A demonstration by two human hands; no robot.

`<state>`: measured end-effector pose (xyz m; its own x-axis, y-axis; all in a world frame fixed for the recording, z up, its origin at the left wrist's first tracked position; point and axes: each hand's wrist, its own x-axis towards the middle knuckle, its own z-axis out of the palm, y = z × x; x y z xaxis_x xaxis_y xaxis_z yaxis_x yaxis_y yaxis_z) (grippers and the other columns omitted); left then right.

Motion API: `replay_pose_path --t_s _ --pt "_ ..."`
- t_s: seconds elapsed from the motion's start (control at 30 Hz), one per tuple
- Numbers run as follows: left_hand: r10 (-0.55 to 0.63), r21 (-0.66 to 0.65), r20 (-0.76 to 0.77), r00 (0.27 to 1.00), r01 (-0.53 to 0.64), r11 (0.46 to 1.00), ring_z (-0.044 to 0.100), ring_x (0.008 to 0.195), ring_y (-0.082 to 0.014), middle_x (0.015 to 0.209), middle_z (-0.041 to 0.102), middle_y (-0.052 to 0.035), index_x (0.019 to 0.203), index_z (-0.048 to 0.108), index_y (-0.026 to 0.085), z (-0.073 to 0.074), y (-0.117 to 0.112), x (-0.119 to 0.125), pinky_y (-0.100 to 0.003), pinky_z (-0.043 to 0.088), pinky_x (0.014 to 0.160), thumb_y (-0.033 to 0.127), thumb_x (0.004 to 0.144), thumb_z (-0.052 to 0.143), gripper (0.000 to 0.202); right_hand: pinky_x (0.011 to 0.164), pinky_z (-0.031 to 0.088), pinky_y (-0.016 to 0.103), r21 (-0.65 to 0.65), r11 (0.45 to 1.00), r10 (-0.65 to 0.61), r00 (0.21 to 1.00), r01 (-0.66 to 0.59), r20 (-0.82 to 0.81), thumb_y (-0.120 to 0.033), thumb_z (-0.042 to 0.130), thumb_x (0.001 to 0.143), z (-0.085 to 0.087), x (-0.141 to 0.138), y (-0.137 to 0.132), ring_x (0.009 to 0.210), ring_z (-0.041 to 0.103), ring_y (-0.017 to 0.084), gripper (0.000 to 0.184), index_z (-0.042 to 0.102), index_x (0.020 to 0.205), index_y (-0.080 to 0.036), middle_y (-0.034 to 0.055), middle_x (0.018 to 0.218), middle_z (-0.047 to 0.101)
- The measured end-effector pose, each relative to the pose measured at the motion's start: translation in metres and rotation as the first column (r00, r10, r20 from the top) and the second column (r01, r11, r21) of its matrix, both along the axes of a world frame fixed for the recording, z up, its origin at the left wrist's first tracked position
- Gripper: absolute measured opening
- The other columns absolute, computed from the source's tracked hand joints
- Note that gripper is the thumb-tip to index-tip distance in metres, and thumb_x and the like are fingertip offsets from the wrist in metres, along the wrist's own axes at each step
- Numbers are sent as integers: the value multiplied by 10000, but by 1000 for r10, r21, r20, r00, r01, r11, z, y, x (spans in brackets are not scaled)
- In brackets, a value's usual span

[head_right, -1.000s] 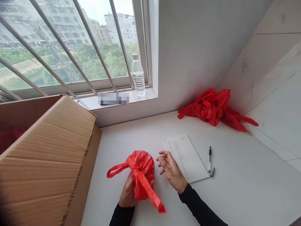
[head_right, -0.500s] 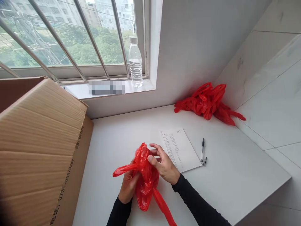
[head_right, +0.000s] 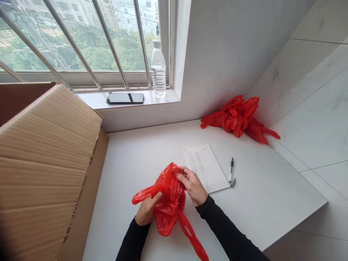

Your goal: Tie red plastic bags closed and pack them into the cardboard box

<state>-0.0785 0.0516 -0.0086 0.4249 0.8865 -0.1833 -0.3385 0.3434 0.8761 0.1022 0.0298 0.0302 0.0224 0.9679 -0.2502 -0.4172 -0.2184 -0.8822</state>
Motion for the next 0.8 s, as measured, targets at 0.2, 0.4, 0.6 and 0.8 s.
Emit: replay_pose_path --t_s 0.2,0.4,0.6,0.8 --pt "1 77 -28 1000 1 997 657 952 -279 1094 710 -91 1076 675 201 -6 2 4 -372 516 847 427 821 728 345 912 484 358 -5 998 56 990 -55 130 -517 606 926 2 8 -4 922 652 190 404 576 1256 -288 28 1041 699" --pt "49 -33 -67 997 -51 998 650 1034 -333 1013 731 -105 985 714 174 -17 -1 4 -403 519 884 500 818 720 366 743 481 320 17 990 136 973 -141 187 -514 640 901 0 6 -8 756 610 175 308 684 917 -209 9 821 674" --pt "54 -110 17 998 -52 993 615 1148 -353 1156 705 -139 1118 688 140 -10 -4 6 -436 491 974 532 886 619 461 814 500 365 -5 998 57 977 -57 204 -571 539 938 -2 2 -10 781 607 201 359 649 1023 -240 12 834 651" --pt "-67 -33 51 996 69 997 639 1103 -337 1121 718 -122 1121 680 163 -2 -1 3 -415 498 963 441 857 694 383 1108 370 448 169 985 -82 748 -40 659 -491 613 912 3 2 -13 1242 494 260 353 593 1223 -325 57 1279 548"
